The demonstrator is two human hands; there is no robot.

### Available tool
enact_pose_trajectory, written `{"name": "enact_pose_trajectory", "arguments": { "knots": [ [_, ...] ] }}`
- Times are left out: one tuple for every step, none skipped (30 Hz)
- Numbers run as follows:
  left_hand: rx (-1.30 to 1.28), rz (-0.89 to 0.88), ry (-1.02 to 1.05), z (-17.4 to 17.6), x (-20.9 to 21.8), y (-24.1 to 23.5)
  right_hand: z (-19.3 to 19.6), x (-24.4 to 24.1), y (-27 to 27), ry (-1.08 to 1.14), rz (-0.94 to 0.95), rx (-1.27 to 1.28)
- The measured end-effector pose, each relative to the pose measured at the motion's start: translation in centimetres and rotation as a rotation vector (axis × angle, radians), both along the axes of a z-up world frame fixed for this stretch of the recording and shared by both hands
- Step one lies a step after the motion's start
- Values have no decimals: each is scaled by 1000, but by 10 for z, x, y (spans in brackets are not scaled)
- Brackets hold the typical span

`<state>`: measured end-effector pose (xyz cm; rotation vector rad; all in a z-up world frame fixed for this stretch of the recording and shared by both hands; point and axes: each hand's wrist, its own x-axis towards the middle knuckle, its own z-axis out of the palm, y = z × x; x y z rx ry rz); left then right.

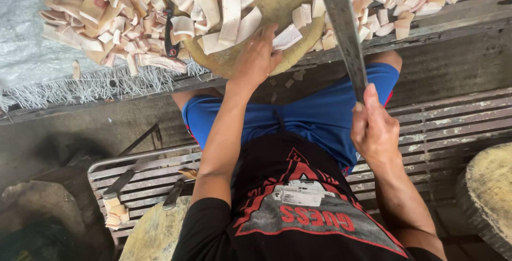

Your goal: The person sits on a bench and uses a large knife to slice strips of pork belly into small cubes on a round wooden cutting board. The person repeatedly picks up strips, cuts them, and moves the finished pieces to the side.

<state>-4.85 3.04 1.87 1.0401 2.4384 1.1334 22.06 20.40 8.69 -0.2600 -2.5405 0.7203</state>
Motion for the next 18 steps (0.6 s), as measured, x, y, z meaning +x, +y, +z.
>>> {"name": "enact_pose_trajectory", "arguments": {
  "knots": [
    [-2, -2, -12, 0, -1, 2, -3, -2, -2, 7, 20, -9],
    [-2, 4, 9, 1, -1, 3, -8, -7, -5, 15, 39, -19],
    [1, 11, 31, 1, -1, 4, -11, -10, -7, 23, 59, -27],
    [3, 18, 52, 2, 0, 4, -14, -14, -9, -117, 56, 13],
    [9, 18, 53, 3, 2, 4, -16, -16, -13, -257, 56, 52],
    [15, 17, 54, 4, 3, 3, -15, -17, -14, -397, 56, 91],
    [25, 15, 64, 6, 0, 6, -13, -20, -14, -364, 39, 74],
    [13, 23, 36, 7, -4, 9, -10, -19, -11, -330, 22, 57],
    [-6, 30, -8, 6, 0, 8, -4, -11, -12, -313, 5, 34],
    [-24, 36, -53, 5, 3, 8, -1, -5, -15, -243, 1, 0],
    [-10, 38, -39, 5, 1, 10, 3, -2, -14, -164, -1, -31],
    [4, 39, -26, 6, -1, 11, 6, -1, -13, -85, -3, -62],
    [15, 43, -18, 6, 0, 10, 7, 0, -15, -73, -9, -57],
    [-8, 44, -40, 6, 1, 6, 6, -1, -17, -62, -14, -53],
    [-27, 44, -59, 7, 0, 3, 5, -3, -18, -46, -20, -45],
    [-46, 44, -77, 8, -1, 0, 3, -7, -19, -212, 8, 26],
    [-33, 47, -43, 8, -1, -3, 1, -11, -19, -380, 36, 99],
    [-21, 50, -8, 9, -2, -7, 0, -12, -20, -549, 64, 172]
  ]
}}
